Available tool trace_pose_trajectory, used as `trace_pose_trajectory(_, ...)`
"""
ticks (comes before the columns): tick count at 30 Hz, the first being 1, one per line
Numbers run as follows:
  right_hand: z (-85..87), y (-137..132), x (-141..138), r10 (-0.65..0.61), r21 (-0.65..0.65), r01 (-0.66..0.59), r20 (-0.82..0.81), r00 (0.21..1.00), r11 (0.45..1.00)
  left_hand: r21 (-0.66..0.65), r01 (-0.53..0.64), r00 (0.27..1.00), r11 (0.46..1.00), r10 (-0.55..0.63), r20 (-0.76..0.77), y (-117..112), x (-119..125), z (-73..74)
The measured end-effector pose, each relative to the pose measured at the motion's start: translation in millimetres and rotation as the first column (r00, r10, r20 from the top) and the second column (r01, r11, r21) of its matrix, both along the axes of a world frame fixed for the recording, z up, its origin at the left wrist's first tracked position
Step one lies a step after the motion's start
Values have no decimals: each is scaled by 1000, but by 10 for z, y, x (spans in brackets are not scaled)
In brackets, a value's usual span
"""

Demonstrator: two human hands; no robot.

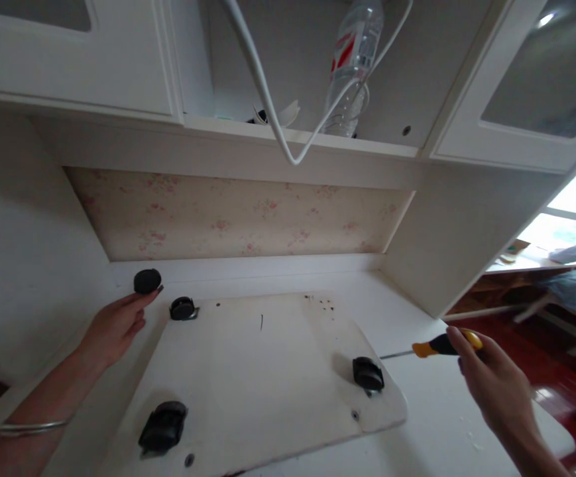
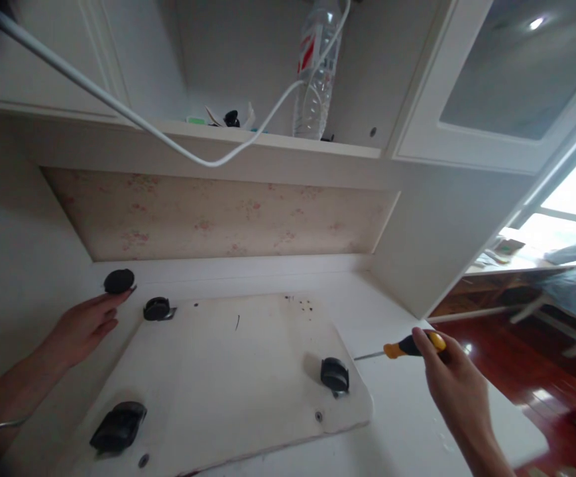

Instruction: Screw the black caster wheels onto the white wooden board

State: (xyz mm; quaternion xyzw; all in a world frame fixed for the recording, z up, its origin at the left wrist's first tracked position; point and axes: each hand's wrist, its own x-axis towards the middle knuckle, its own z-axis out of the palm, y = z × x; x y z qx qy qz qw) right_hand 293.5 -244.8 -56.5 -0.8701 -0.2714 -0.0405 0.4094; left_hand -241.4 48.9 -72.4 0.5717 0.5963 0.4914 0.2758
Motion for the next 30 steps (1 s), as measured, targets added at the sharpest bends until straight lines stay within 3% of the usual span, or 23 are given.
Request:
trace_pose_trajectory(4, -67, 232, -71, 135, -10, -135, 17, 991, 991, -155, 232, 946, 960, -185, 266, -380, 607, 387)
trace_pose_trajectory(6, -134, 342, -107, 184, 33, -184, 18, 983, 982, -194, 359, 916, 913, -305, 260, -599, 1019, 524)
trace_pose_trajectory(8, -181, 429, -146, 194, 75, -196, 30, 981, 978, -215, 422, 903, 881, -388, 185, -771, 1447, 567)
trace_pose_trajectory(10, -189, 488, -183, 190, 99, -193, 41, 981, 976, -206, 482, 876, 851, -465, 129, -867, 1866, 507)
trace_pose_trajectory(13, -140, 517, -223, 165, 120, -175, 88, 982, 977, -211, 530, 847, 821, -525, 84, -876, 2456, 288)
trace_pose_trajectory(16, -67, 479, -237, 125, 183, -148, 130, 984, 972, -259, 494, 856, 830, -516, -22, -810, 2972, 52)
trace_pose_trajectory(19, -23, 406, -245, 99, 303, -104, 32, 995, 947, -289, 432, 865, 854, -483, -135, -760, 3367, -102)
trace_pose_trajectory(23, -58, 359, -255, 124, 377, -76, -107, 986, 923, -302, 357, 860, 884, -438, -263, -734, 3663, -195)
trace_pose_trajectory(30, -256, 466, -256, 207, 365, -138, -157, 966, 921, -317, 305, 817, 898, -417, -398, -712, 3792, -231)
